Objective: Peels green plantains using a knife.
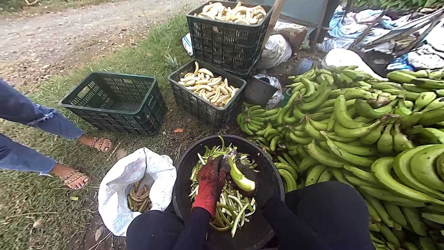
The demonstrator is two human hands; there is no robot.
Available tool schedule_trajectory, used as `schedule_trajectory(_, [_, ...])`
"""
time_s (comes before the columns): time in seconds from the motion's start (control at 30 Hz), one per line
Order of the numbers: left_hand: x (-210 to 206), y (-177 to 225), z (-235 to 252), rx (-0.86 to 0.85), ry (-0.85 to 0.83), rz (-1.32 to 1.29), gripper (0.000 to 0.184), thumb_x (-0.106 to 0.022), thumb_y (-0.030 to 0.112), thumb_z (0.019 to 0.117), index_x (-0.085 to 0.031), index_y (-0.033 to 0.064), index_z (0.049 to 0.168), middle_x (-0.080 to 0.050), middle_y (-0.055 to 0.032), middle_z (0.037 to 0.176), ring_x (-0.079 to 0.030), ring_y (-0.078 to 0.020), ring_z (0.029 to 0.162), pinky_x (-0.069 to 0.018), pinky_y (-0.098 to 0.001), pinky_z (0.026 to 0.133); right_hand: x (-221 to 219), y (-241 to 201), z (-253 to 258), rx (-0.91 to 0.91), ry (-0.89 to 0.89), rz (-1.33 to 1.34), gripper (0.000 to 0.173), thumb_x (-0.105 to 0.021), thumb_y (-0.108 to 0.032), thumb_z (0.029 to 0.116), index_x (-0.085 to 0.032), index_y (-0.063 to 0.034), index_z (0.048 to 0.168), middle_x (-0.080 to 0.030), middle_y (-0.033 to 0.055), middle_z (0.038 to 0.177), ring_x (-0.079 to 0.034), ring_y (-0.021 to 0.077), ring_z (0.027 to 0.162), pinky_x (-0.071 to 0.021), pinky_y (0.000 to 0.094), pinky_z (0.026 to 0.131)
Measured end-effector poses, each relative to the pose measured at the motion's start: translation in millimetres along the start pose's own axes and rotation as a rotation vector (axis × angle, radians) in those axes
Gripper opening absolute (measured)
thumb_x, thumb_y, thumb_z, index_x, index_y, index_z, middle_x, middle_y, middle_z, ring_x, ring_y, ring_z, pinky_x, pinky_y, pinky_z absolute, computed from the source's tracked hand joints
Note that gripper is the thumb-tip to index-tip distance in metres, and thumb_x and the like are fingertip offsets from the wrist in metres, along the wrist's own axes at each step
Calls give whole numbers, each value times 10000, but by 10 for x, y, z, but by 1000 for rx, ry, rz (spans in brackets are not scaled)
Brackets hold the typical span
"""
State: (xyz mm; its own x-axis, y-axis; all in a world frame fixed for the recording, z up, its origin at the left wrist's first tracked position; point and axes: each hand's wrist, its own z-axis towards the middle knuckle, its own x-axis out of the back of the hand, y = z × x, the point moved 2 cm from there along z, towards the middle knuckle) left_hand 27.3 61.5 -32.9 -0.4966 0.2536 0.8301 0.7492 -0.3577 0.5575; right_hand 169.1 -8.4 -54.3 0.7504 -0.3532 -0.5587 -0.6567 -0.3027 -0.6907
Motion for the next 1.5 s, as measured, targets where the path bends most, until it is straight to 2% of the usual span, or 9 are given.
schedule_trajectory(0.2, [79, -66, 106, 30, 72, -102, 447, -526, 363, 1033, -576, 235, 1459, -689, -110, 1277, -657, -274, 1188, -500, -506, 1056, 363, 204, -20, -22, -74, -153, 440, -318, -362, 1078, -452, -117, 1418, -679, 124, 1046, -677, 223, 824, -579, 377, 660])
schedule_trajectory(0.37, [-33, 280, -283, -155, -55, -153, 439, -559, 359, 1019, -596, 251, 1443, -712, -75, 1234, -676, -242, 1150, -524, -491, 1031, 93, -377, 36, 439, 344, -11, 354, -307, -267, 1123, -524, -44, 1292, -664, 48, 940, -656, 80, 785, -582, 257, 692])
schedule_trajectory(0.6, [-9, 292, -358, -157, 48, -168, 444, -560, 376, 1011, -614, 213, 1421, -720, -103, 1179, -695, -263, 1084, -549, -499, 975, 101, -594, 313, 537, 871, -170, 528, -398, -381, 1106, -380, -74, 1535, -568, 194, 1373, -609, 242, 1181, -521, 446, 992])
schedule_trajectory(0.73, [11, 235, -226, -26, -21, -147, 437, -520, 360, 1039, -584, 233, 1452, -698, -102, 1260, -667, -265, 1174, -511, -500, 1046, -75, -515, 167, 464, 755, -351, 470, -371, -318, 1117, -475, -9, 1455, -601, 191, 1317, -610, 194, 1143, -498, 373, 998])
schedule_trajectory(0.9, [2, -5, 78, 27, -59, -13, 433, -489, 347, 1039, -578, 286, 1458, -672, -99, 1325, -661, -299, 1183, -514, -543, 1015, 89, -96, 58, 218, 79, -450, 462, -332, -381, 1108, -562, -86, 1379, -679, 89, 1179, -670, 136, 995, -583, 358, 840])
schedule_trajectory(1.03, [-69, -196, 194, 67, -41, -90, 435, -430, 426, 1073, -598, 255, 1436, -681, -59, 1326, -639, -229, 1239, -479, -497, 1086, 155, -135, -239, -83, -190, -783, 471, -462, -375, 1073, -539, -83, 1435, -676, 77, 1223, -650, 114, 1070, -523, 339, 980])
schedule_trajectory(1.33, [-138, 266, -198, -316, 83, -44, 427, -522, 409, 1019, -638, 254, 1399, -737, -103, 1120, -719, -281, 1009, -578, -515, 896, 139, -412, 2, 361, 396, -214, 426, -307, -261, 1123, -513, 3, 1387, -639, 126, 1181, -620, 134, 991, -536, 314, 876])
schedule_trajectory(1.43, [-119, 300, -254, -366, 175, -6, 458, -537, 449, 986, -671, 223, 1361, -745, -132, 1070, -730, -322, 953, -588, -534, 838, 153, -425, 403, 327, 448, 256, 512, -238, -438, 1115, -526, -26, 1210, -634, 128, 876, -631, 204, 690, -549, 364, 588])
schedule_trajectory(1.5, [-89, 284, -231, -328, 230, 7, 482, -517, 484, 989, -678, 211, 1351, -744, -142, 1075, -728, -338, 955, -586, -545, 831, 123, -404, 412, 340, 528, 191, 529, -253, -445, 1114, -516, -28, 1307, -638, 151, 1029, -642, 222, 828, -559, 393, 701])
